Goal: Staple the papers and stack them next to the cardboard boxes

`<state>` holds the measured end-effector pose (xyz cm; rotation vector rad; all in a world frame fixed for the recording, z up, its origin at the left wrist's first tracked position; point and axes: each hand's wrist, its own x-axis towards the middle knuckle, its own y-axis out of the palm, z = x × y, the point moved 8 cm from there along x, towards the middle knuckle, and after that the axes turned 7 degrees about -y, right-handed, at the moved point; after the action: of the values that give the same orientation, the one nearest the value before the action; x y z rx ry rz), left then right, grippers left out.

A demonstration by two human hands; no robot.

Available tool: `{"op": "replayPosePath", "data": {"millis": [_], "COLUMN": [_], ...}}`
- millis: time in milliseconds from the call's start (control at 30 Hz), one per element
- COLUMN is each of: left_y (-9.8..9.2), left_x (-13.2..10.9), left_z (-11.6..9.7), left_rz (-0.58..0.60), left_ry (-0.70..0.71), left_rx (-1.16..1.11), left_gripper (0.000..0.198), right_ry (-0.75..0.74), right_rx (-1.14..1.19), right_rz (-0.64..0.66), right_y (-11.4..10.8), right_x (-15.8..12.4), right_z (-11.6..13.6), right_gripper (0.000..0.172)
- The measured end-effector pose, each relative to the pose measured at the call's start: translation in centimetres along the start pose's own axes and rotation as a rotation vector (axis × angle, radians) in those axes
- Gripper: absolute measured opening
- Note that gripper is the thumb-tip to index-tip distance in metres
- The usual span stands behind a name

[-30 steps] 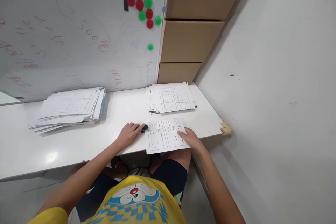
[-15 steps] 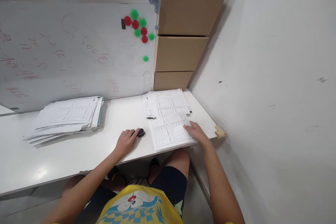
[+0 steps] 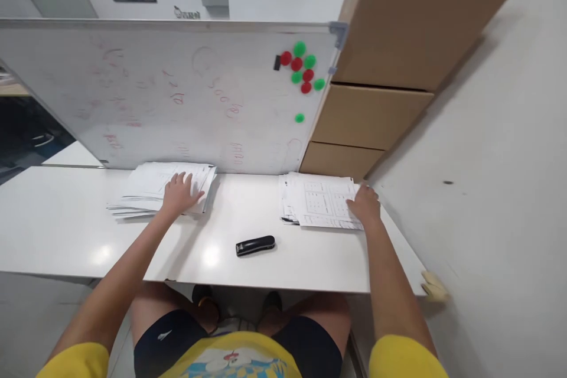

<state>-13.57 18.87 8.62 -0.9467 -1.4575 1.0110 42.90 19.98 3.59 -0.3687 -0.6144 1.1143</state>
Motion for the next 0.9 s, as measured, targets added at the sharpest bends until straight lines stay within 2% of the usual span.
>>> {"op": "replayPosePath", "data": {"millis": [33, 100, 167, 233, 300, 400, 467, 533, 567, 633, 700, 800, 867, 900], "left_y": [0.5, 1.2, 1.6, 1.7, 1.4, -0.2, -1.2, -1.7, -1.7, -1.7, -1.8, -1.9, -2.2, -2.5], "left_x": [0.2, -0.2, -1.2, -2.4, -4.1, -7.9, -10.9, -13.7, -14.9, -16.6, -17.6, -18.8, -20.0, -20.0], "left_z": [1.4, 2.5, 2.0, 0.8, -0.6, -3.1, -5.2, -8.0, -9.4, -11.7, -12.7, -12.7, -12.2, -11.5], "left_rz": [0.034, 0.043, 0.005, -0.017, -0.034, -0.16, -0.25, -0.269, -0.252, -0.205, -0.17, -0.124, -0.114, -0.138], "left_ry": [-0.025, -0.034, 0.002, 0.04, 0.073, 0.129, 0.182, 0.283, 0.357, 0.502, 0.592, 0.725, 0.83, 0.783], "left_rx": [0.025, 0.016, -0.03, -0.072, -0.105, -0.198, -0.259, -0.274, -0.266, -0.236, -0.205, -0.194, -0.268, -0.345], "left_gripper": [0.066, 0.056, 0.033, 0.026, 0.032, 0.048, 0.052, 0.052, 0.051, 0.05, 0.049, 0.052, 0.057, 0.06], "right_ry": [-0.01, -0.045, -0.101, -0.111, -0.032, 0.122, 0.192, 0.232, 0.247, 0.281, 0.308, 0.326, 0.323, 0.317], "right_rx": [-0.031, -0.095, -0.111, -0.046, 0.141, 0.477, 0.722, 0.925, 0.991, 1.054, 1.071, 1.085, 1.073, 1.056], "right_rz": [-0.048, -0.127, -0.164, -0.169, -0.082, 0.256, 0.419, 0.488, 0.455, 0.297, 0.133, 0.014, -0.048, -0.057], "right_y": [0.3, 1.3, 2.9, 5.0, 8.2, 14.6, 18.0, 20.3, 20.9, 21.2, 20.7, 19.1, 17.1, 16.0], "right_x": [-0.7, -2.6, -5.1, -8.2, -11.7, -17.6, -21.0, -23.2, -23.7, -24.1, -24.3, -24.8, -24.8, -24.7], "right_z": [0.7, 2.7, 5.2, 7.8, 9.9, 13.9, 17.1, 20.0, 20.9, 21.6, 21.4, 20.6, 19.6, 19.1], "right_gripper": [0.07, 0.079, 0.078, 0.073, 0.067, 0.058, 0.054, 0.051, 0.051, 0.05, 0.05, 0.049, 0.05, 0.051]}}
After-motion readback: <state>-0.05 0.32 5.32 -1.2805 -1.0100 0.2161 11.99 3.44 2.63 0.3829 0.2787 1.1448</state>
